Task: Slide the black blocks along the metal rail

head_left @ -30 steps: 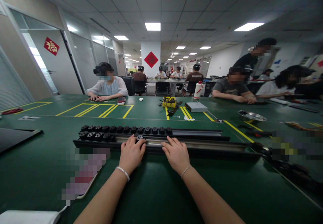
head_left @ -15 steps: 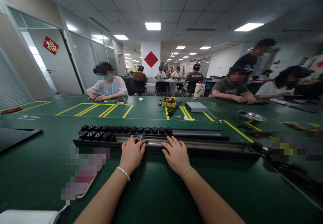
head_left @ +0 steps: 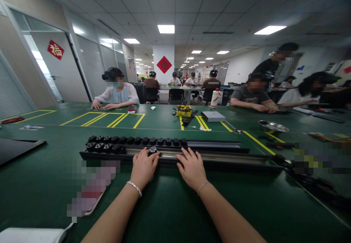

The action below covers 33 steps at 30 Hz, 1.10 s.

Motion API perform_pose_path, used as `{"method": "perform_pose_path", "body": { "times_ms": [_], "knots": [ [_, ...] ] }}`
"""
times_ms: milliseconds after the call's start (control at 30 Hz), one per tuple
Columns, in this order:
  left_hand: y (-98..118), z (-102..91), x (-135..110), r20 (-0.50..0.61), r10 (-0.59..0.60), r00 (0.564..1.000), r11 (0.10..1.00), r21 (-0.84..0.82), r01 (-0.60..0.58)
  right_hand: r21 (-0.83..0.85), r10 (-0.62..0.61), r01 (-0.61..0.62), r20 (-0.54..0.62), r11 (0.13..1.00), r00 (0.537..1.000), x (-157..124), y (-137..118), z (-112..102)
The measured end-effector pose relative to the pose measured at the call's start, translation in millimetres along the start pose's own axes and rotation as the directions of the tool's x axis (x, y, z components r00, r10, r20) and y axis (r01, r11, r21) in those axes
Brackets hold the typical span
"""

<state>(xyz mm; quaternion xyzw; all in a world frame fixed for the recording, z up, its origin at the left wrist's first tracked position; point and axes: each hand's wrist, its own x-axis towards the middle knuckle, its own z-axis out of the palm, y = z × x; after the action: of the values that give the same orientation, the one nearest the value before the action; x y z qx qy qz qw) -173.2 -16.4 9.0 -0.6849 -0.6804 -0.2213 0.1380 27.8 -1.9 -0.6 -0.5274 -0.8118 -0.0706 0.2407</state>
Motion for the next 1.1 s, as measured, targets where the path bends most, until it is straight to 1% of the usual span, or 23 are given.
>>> {"method": "perform_pose_path", "body": {
  "times_ms": [767, 1100],
  "knots": [
    [-0.1, 0.0, 1.0, 0.004, -0.009, 1.0, 1.0, -0.02, 0.009, -0.018, -0.007, 0.007, -0.009, 1.0, 1.0, 0.2, -0.2, 0.8],
    [1.0, -1.3, 0.9, 0.011, -0.003, 1.0, 1.0, -0.021, 0.004, -0.028, -0.001, 0.001, 0.011, 1.0, 1.0, 0.3, -1.1, -1.3]
  ]
}}
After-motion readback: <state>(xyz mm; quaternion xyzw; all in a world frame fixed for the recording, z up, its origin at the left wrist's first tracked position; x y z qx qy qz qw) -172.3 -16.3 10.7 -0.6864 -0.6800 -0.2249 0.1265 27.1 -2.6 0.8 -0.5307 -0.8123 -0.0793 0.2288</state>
